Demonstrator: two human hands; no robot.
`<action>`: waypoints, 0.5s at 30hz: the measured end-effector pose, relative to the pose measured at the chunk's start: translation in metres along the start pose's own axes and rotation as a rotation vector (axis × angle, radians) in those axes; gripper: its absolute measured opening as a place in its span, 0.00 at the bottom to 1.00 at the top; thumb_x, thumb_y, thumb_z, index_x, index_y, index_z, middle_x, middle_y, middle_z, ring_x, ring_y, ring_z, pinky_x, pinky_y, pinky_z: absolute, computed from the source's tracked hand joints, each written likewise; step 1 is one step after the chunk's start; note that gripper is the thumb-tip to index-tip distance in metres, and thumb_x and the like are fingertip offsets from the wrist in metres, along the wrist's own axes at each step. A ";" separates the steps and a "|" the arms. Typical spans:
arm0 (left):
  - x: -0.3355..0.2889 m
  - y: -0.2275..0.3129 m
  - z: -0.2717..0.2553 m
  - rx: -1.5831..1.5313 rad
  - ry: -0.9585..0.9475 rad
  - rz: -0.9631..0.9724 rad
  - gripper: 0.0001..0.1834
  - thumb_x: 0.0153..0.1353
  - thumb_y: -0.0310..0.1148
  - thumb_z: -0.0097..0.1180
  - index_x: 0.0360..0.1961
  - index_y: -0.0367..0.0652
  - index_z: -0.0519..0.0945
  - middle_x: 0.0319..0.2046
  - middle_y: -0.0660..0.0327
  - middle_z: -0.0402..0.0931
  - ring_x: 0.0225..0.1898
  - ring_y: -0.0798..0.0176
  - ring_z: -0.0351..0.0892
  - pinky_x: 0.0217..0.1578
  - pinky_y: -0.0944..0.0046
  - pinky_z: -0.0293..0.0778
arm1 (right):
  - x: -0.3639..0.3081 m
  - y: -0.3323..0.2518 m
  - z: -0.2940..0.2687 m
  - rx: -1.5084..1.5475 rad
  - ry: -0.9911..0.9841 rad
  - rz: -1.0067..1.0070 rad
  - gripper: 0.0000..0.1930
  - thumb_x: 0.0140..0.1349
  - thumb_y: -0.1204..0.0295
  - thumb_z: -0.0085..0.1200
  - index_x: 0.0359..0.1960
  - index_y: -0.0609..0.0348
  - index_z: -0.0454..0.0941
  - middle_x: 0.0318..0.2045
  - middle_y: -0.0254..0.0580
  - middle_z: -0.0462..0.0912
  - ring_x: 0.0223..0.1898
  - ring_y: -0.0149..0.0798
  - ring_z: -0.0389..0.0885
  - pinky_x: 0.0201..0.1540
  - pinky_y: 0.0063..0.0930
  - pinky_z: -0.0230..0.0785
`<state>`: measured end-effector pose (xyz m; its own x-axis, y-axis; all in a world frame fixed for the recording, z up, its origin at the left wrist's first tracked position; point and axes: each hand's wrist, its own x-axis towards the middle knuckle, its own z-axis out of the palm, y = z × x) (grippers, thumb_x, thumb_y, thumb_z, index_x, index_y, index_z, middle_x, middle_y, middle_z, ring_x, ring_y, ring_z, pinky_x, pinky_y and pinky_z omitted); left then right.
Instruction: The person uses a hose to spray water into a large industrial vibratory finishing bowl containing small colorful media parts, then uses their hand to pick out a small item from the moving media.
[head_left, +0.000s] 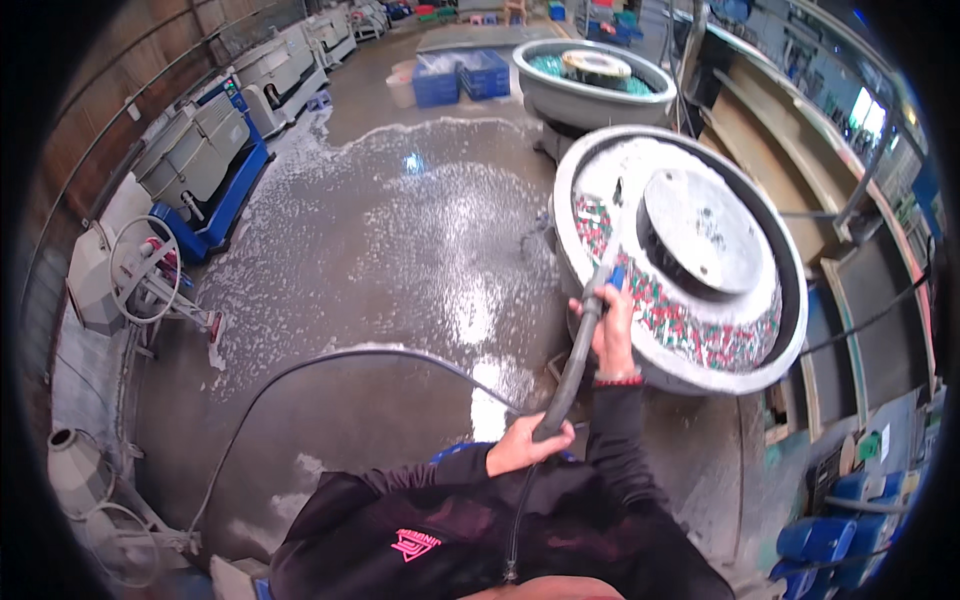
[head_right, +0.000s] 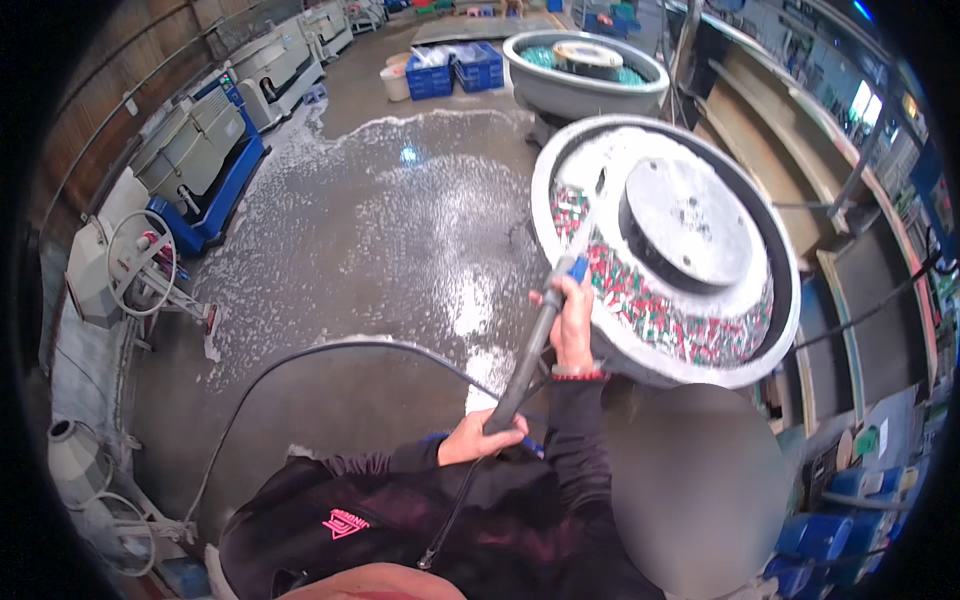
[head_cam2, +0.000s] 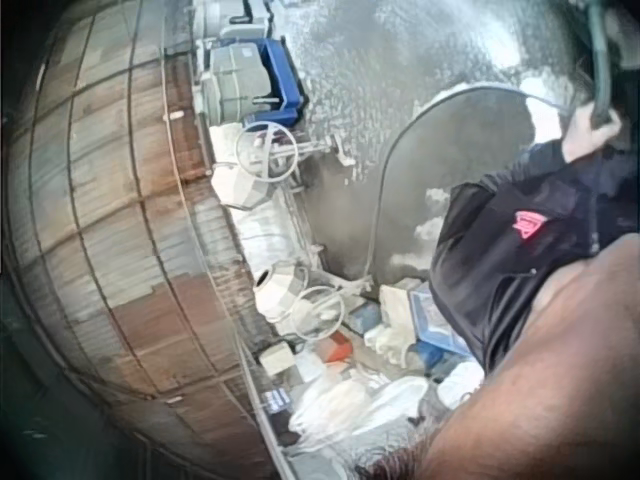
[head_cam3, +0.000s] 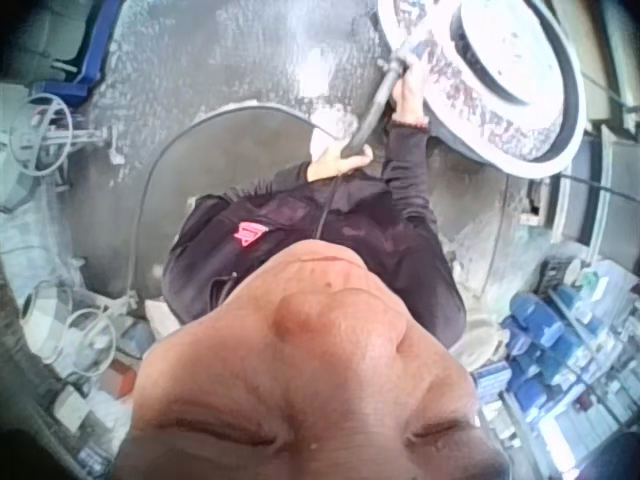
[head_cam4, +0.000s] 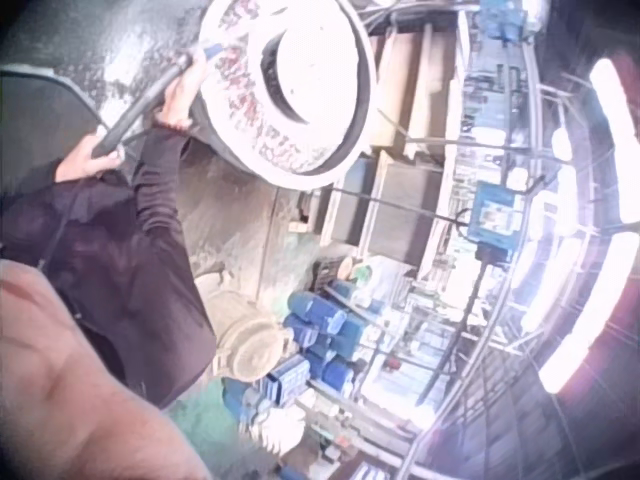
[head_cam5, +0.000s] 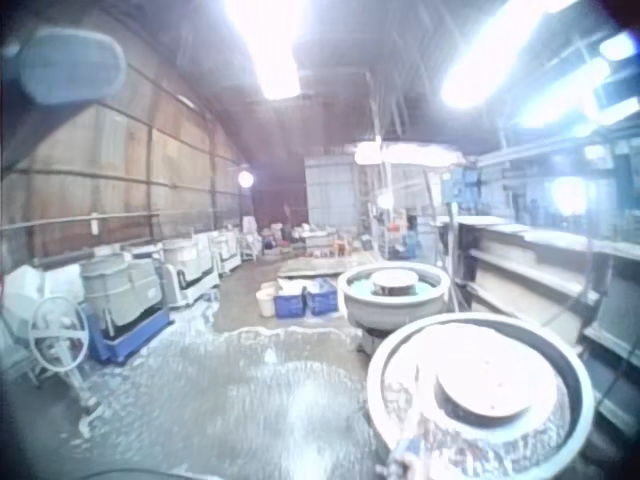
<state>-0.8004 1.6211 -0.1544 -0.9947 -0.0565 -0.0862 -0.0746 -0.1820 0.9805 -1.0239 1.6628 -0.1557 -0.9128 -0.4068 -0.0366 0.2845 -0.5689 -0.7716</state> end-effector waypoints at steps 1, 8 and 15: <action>0.000 0.000 0.004 0.026 0.015 0.012 0.07 0.53 0.32 0.56 0.33 0.43 0.75 0.19 0.72 0.69 0.17 0.80 0.63 0.17 0.77 0.58 | 0.001 -0.001 -0.002 0.008 -0.026 -0.014 0.13 0.50 0.76 0.44 0.39 0.56 0.64 0.28 0.35 0.66 0.28 0.31 0.68 0.29 0.42 0.75; 0.000 -0.005 0.014 -0.091 0.038 -0.137 0.06 0.54 0.28 0.54 0.33 0.39 0.75 0.16 0.72 0.67 0.15 0.80 0.60 0.16 0.77 0.55 | -0.006 0.001 -0.007 -0.017 0.030 0.029 0.13 0.50 0.76 0.42 0.39 0.55 0.63 0.28 0.36 0.66 0.26 0.30 0.68 0.29 0.37 0.76; 0.013 -0.013 0.029 -0.155 0.050 -0.179 0.06 0.53 0.28 0.55 0.32 0.39 0.75 0.18 0.71 0.68 0.15 0.80 0.60 0.15 0.77 0.54 | 0.008 0.008 -0.035 -0.015 0.005 0.084 0.14 0.49 0.76 0.43 0.41 0.55 0.62 0.30 0.36 0.65 0.28 0.31 0.68 0.29 0.38 0.76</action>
<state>-0.8147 1.6511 -0.1631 -0.9615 -0.0581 -0.2686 -0.2336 -0.3418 0.9103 -1.0394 1.6796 -0.1848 -0.8876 -0.4486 -0.1046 0.3555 -0.5227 -0.7749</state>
